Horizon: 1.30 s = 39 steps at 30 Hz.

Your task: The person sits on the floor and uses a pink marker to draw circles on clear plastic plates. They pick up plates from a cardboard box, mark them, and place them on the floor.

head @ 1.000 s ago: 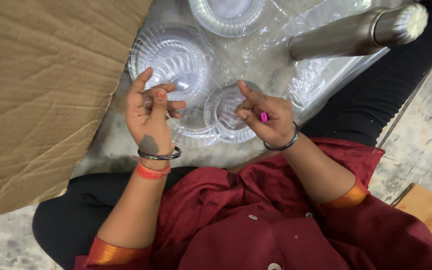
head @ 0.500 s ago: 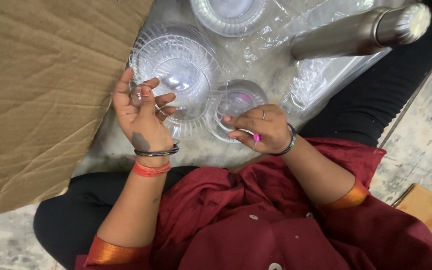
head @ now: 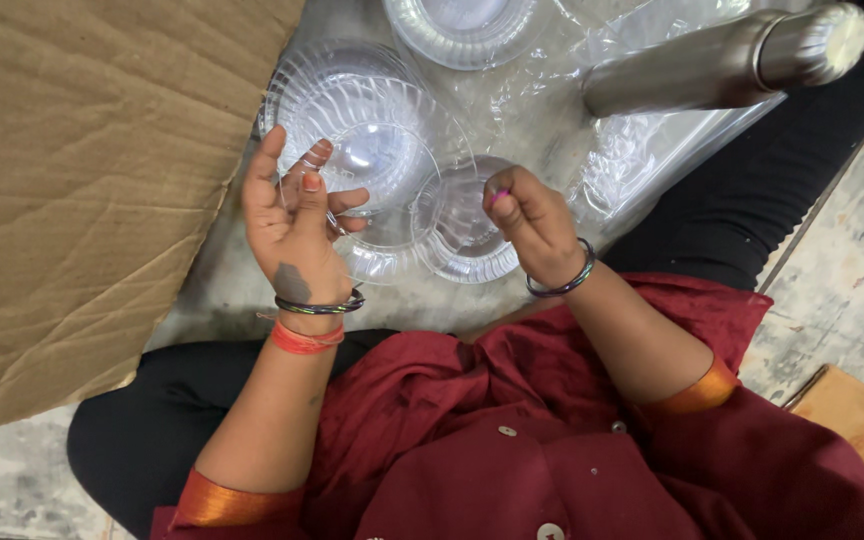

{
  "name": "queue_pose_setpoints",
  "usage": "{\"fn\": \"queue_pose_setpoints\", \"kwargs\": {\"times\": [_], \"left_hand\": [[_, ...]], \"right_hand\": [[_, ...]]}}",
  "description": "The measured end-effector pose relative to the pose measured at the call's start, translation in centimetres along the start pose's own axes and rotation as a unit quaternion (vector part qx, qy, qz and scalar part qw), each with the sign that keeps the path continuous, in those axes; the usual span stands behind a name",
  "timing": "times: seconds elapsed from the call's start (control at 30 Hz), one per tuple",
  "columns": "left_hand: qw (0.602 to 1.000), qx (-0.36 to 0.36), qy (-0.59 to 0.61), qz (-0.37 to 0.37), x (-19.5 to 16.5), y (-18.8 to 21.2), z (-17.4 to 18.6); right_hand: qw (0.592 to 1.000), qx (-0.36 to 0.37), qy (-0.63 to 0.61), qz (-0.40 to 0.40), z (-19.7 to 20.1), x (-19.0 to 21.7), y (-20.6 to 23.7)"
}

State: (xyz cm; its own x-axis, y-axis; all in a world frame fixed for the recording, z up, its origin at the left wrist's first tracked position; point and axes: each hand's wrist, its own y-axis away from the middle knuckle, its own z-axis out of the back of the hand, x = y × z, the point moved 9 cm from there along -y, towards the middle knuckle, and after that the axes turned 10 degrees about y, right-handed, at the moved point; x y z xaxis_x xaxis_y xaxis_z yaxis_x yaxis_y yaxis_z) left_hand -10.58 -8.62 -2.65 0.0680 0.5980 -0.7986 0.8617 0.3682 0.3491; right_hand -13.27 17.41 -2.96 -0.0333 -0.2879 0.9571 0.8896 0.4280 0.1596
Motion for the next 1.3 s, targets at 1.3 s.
{"fn": "queue_pose_setpoints", "kwargs": {"times": [1.3], "left_hand": [[0.994,-0.107,0.004,0.010,2.7,0.3,2.4]], "right_hand": [[0.926,0.042,0.347,0.143,-3.5,2.6,0.3]]}}
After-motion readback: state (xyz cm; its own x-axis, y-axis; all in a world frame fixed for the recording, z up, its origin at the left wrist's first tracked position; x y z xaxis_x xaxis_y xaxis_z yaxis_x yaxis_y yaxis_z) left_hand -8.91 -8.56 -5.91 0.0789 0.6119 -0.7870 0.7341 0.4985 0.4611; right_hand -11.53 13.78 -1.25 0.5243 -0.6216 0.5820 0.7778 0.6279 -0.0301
